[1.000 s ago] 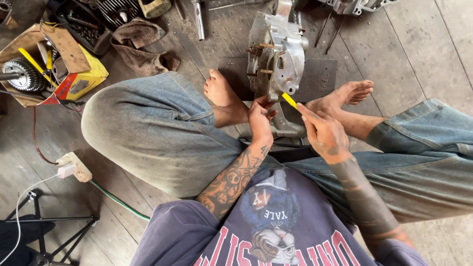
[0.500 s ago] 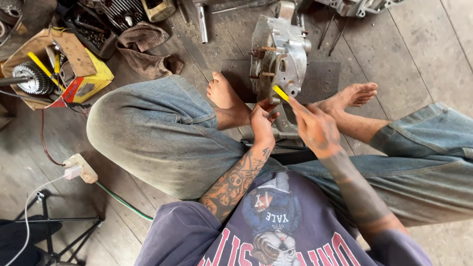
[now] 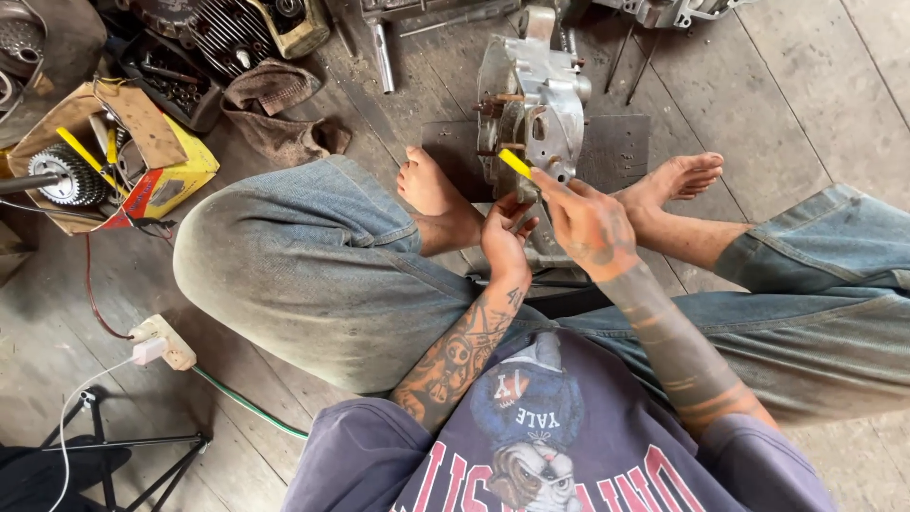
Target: Cleaning a motorcycle engine casing using a small brush to remove dirt or debris.
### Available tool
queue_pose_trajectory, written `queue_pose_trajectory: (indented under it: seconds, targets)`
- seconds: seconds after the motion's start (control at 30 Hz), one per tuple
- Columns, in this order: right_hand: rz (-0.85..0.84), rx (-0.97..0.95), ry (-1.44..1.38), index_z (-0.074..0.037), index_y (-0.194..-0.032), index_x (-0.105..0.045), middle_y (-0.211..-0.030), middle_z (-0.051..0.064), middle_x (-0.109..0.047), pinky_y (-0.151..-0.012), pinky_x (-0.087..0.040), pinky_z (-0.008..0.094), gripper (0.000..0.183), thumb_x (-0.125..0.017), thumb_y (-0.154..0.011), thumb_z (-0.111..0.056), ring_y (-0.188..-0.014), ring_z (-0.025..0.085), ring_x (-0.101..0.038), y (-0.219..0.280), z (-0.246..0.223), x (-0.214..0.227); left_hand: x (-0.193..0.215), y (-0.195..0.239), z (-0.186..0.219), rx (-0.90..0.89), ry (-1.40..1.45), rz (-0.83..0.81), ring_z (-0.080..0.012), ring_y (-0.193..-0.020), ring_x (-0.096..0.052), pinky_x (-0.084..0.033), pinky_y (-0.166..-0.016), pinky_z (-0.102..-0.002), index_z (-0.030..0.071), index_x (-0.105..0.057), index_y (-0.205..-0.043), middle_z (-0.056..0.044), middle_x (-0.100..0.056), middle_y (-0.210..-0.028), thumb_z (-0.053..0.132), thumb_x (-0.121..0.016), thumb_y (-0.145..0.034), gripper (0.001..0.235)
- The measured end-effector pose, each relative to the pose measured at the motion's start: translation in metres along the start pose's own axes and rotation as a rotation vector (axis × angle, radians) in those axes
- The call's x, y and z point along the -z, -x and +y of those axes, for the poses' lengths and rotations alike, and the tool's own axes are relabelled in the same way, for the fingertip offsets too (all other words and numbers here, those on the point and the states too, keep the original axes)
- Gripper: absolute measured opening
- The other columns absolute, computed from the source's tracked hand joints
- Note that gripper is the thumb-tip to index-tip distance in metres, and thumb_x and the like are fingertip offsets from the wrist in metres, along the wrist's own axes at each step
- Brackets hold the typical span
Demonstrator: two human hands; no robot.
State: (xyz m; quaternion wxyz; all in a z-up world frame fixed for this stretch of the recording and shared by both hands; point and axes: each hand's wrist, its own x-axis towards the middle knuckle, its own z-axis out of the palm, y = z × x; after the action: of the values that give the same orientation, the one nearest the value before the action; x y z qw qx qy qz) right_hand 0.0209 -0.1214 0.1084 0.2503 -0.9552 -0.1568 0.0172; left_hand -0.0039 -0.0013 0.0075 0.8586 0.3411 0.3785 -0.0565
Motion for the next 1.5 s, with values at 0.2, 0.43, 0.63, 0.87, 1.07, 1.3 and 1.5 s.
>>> queue_pose_trajectory:
  seconds: [0.2, 0.43, 0.63, 0.87, 1.07, 1.3, 1.5]
  targets:
    - [-0.077, -0.081, 0.067, -0.033, -0.148, -0.063, -0.070, 0.008, -0.059, -0.043, -0.053, 0.036, 0.044, -0.054, -0.108, -0.017, -0.051, 0.025, -0.059, 0.047, 0.020, 0.024, 0.005, -0.008, -0.010, 0.015, 0.005, 0.007, -0.0192, -0.101, -0.068, -0.058, -0.076, -0.031, 0.008, -0.072, -0.108, -0.006, -0.066, -0.101, 0.008, -0.039, -0.074, 0.047]
    - [-0.005, -0.013, 0.049, -0.035, -0.149, -0.062, -0.069, 0.006, -0.056, -0.042, -0.049, 0.036, 0.045, -0.053, -0.109, -0.016, -0.047, 0.022, -0.056, 0.011, 0.001, 0.012, 0.002, -0.005, -0.006, -0.007, 0.000, 0.000, -0.0215, -0.102, -0.067, -0.059, -0.078, -0.033, 0.007, -0.070, -0.108, -0.008, -0.064, -0.101, 0.008, -0.041, -0.076, 0.043]
    - [0.011, -0.094, 0.056, -0.035, -0.144, -0.066, -0.068, 0.004, -0.056, -0.040, -0.052, 0.037, 0.042, -0.054, -0.108, -0.018, -0.047, 0.024, -0.058, 0.034, 0.001, 0.010, 0.002, -0.006, -0.003, 0.005, -0.017, 0.020, -0.0197, -0.098, -0.067, -0.061, -0.078, -0.033, 0.008, -0.072, -0.106, -0.008, -0.065, -0.100, 0.007, -0.040, -0.073, 0.047]
    - [0.113, -0.053, 0.171, -0.034, -0.144, -0.066, -0.071, 0.003, -0.053, -0.042, -0.053, 0.038, 0.042, -0.056, -0.107, -0.017, -0.047, 0.024, -0.057, 0.037, -0.016, 0.006, 0.002, -0.007, -0.004, -0.010, -0.003, 0.036, -0.0211, -0.096, -0.066, -0.061, -0.076, -0.033, 0.006, -0.071, -0.106, -0.009, -0.064, -0.099, 0.007, -0.041, -0.073, 0.044]
    - [0.127, -0.064, 0.117, -0.033, -0.145, -0.065, -0.071, 0.003, -0.052, -0.040, -0.051, 0.038, 0.048, -0.057, -0.103, -0.011, -0.049, 0.026, -0.058, 0.027, -0.024, -0.004, 0.000, -0.006, -0.002, -0.019, -0.026, 0.022, -0.0217, -0.097, -0.065, -0.061, -0.078, -0.035, 0.006, -0.071, -0.104, -0.009, -0.062, -0.100, 0.006, -0.040, -0.075, 0.042]
    - [0.150, -0.107, 0.108, -0.029, -0.139, -0.070, -0.073, 0.005, -0.055, -0.044, -0.053, 0.039, 0.043, -0.061, -0.101, -0.012, -0.053, 0.027, -0.060, 0.047, -0.027, 0.006, 0.000, -0.006, -0.001, -0.021, -0.026, 0.033, -0.0216, -0.096, -0.068, -0.062, -0.078, -0.035, 0.006, -0.073, -0.101, -0.010, -0.068, -0.100, 0.007, -0.040, -0.072, 0.044]
    - [0.107, -0.057, -0.096, -0.026, -0.145, -0.066, -0.080, 0.012, -0.063, -0.054, -0.055, 0.046, 0.052, -0.055, -0.101, -0.002, -0.066, 0.036, -0.067, 0.006, -0.028, 0.003, 0.001, -0.003, 0.000, -0.007, -0.024, 0.012, -0.0208, -0.097, -0.066, -0.060, -0.079, -0.034, 0.008, -0.072, -0.104, -0.008, -0.066, -0.102, 0.008, -0.042, -0.075, 0.042]
